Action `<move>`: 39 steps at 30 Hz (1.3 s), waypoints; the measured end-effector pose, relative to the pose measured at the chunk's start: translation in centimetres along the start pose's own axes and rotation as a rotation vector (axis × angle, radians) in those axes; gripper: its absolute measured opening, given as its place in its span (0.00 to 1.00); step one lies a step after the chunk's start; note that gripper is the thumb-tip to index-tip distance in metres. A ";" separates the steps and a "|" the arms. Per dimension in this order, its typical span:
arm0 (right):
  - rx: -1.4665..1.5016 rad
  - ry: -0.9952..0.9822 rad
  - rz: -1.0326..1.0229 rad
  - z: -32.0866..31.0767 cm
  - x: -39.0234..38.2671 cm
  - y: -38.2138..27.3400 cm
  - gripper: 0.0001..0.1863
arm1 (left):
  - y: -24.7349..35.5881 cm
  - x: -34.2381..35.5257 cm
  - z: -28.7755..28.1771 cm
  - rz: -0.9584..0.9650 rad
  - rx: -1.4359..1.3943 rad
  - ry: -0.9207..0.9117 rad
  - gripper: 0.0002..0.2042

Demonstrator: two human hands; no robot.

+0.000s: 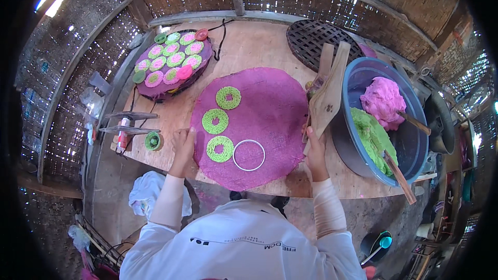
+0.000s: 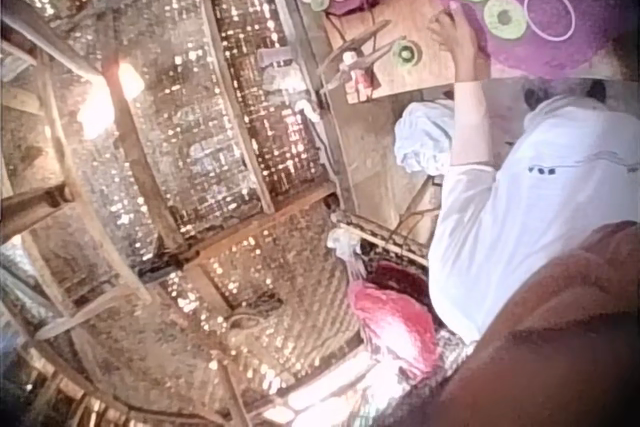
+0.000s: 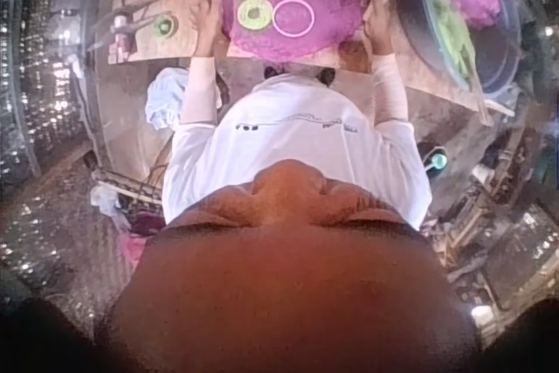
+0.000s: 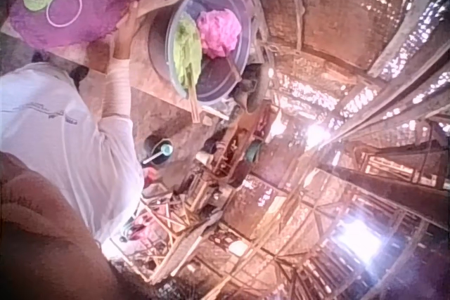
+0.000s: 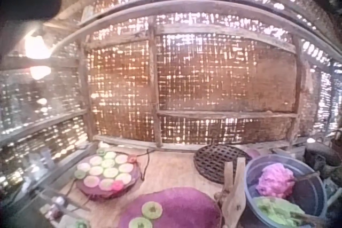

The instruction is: The person uses a wooden mold and a cylindrical plunger to press green and pink dough into circular shapes on a purple mat. They repeatedly scoop dough, fill the mold, and eject the formed rings, stacking them on a tray.

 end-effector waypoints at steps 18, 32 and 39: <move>-0.438 -0.454 0.403 9.2 -12.4 -10.4 0.39 | 16.6 4.8 -8.4 0.403 -1.072 -0.210 0.34; -0.578 -0.932 1.065 14.7 -2.4 -8.5 0.42 | 13.7 6.0 -8.4 0.990 -2.132 -1.050 0.41; -0.698 -0.777 1.146 13.0 -2.2 -5.6 0.40 | 11.0 5.2 -4.7 0.607 -2.194 -0.906 0.19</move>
Point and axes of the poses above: each hand's wrist, its own x-axis towards the middle knuckle, its own z-axis out of the palm, y = z × x, the point moved 2 cm from there along x, towards the middle knuckle, and after that the axes turned 12 degrees about x, right-handed, at the moved point
